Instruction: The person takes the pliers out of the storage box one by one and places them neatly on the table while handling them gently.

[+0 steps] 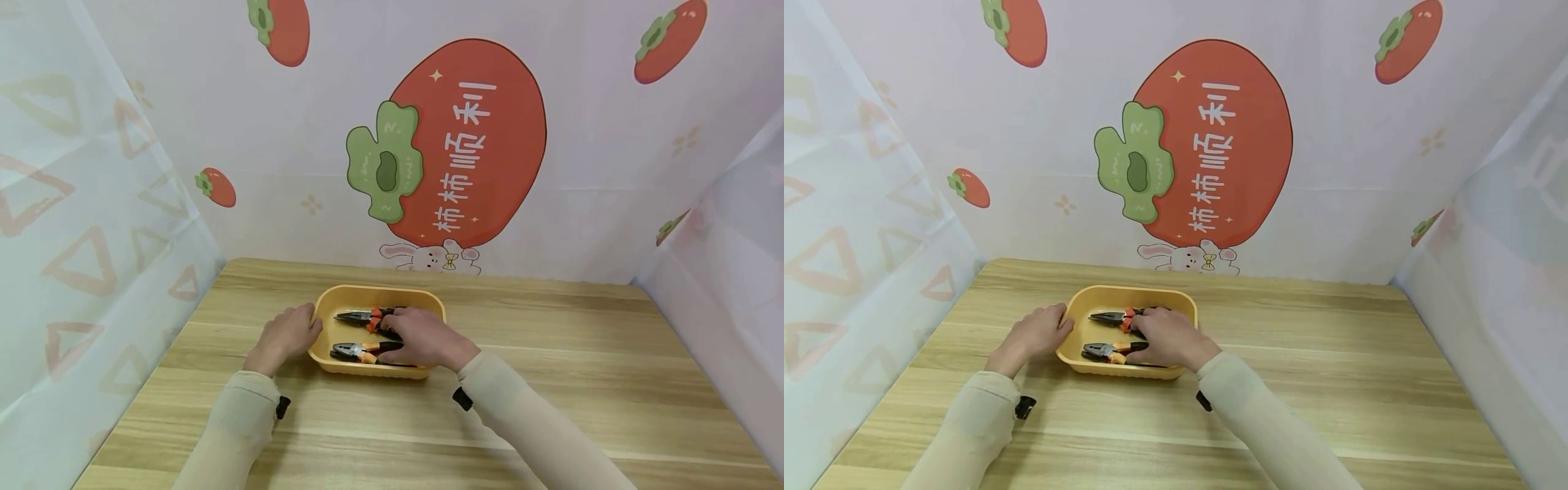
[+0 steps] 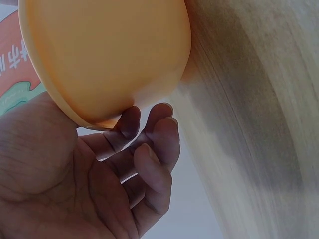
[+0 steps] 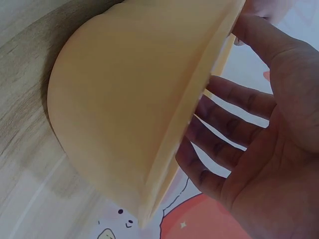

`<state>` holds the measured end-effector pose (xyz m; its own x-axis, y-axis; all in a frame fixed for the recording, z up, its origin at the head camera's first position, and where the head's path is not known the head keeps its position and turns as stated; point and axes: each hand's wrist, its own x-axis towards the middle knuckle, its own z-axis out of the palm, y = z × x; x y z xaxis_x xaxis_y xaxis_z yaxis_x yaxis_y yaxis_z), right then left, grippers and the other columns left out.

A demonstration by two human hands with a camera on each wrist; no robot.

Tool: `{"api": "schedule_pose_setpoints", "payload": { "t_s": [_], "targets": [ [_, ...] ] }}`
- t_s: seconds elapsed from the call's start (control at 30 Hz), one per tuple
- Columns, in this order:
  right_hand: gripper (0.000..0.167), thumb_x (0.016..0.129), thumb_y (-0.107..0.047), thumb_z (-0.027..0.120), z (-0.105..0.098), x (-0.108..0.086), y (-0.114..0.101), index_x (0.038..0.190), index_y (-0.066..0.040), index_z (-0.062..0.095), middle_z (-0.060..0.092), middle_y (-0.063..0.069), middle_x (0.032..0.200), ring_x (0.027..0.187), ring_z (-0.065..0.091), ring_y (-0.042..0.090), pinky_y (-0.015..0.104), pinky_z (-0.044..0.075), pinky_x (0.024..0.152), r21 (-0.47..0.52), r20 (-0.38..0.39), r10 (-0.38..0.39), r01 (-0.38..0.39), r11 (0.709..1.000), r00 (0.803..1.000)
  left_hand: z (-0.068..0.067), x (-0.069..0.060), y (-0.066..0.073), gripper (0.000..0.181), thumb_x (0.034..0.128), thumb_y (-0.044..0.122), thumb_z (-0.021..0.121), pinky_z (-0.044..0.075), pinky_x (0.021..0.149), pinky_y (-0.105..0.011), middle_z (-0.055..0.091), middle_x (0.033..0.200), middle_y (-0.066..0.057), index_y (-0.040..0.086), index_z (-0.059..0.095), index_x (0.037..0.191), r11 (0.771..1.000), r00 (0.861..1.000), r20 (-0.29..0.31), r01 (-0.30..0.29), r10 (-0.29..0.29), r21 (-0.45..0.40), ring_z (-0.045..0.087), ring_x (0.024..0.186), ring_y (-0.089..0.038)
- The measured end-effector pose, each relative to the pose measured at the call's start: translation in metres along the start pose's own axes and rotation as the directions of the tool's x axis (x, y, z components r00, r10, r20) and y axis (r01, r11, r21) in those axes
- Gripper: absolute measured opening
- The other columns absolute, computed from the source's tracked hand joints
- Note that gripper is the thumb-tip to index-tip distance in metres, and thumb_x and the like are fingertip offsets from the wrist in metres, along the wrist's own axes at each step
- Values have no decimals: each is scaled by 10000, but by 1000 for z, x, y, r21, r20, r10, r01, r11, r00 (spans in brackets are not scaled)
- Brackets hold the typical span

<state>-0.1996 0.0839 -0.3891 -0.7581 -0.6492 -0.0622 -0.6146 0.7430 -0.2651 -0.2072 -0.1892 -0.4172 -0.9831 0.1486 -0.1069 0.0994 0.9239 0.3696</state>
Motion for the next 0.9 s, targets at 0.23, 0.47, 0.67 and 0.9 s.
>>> {"api": "schedule_pose_setpoints", "payload": {
  "t_s": [0.23,0.47,0.67,0.9],
  "targets": [
    [572,865,-519,767,3,5,-3,1266,-121,679,657,46,1228,1116,593,214,395,474,973,-21,27,0,0,1000,1000,1,1,-1,193,1030,224,488,414,567,-391,531,731,-72,73,550,927,1000,1000,0,4,-4,-6,528,637,-239],
    [583,856,-533,770,2,9,-6,1266,-128,680,659,32,1194,1057,592,191,382,478,961,-37,31,2,-1,999,1000,0,1,0,196,1030,225,488,412,561,-390,530,727,-70,74,549,921,1000,1000,-4,1,-1,-6,526,632,-239],
    [582,848,-528,779,4,13,-8,1261,-129,682,663,17,1158,1014,585,176,374,477,964,-56,35,-2,4,998,999,0,1,0,195,1028,222,486,416,561,-391,531,727,-71,70,553,927,1000,1000,-6,1,-1,-9,527,634,-238],
    [527,844,-538,779,8,17,-8,1188,-146,701,662,-22,1063,949,590,161,365,488,888,-81,11,-34,35,996,999,1,0,1,187,1028,220,477,416,565,-402,532,727,-72,70,550,942,1000,1000,-9,9,-9,-5,530,624,-242]
  ]
}}
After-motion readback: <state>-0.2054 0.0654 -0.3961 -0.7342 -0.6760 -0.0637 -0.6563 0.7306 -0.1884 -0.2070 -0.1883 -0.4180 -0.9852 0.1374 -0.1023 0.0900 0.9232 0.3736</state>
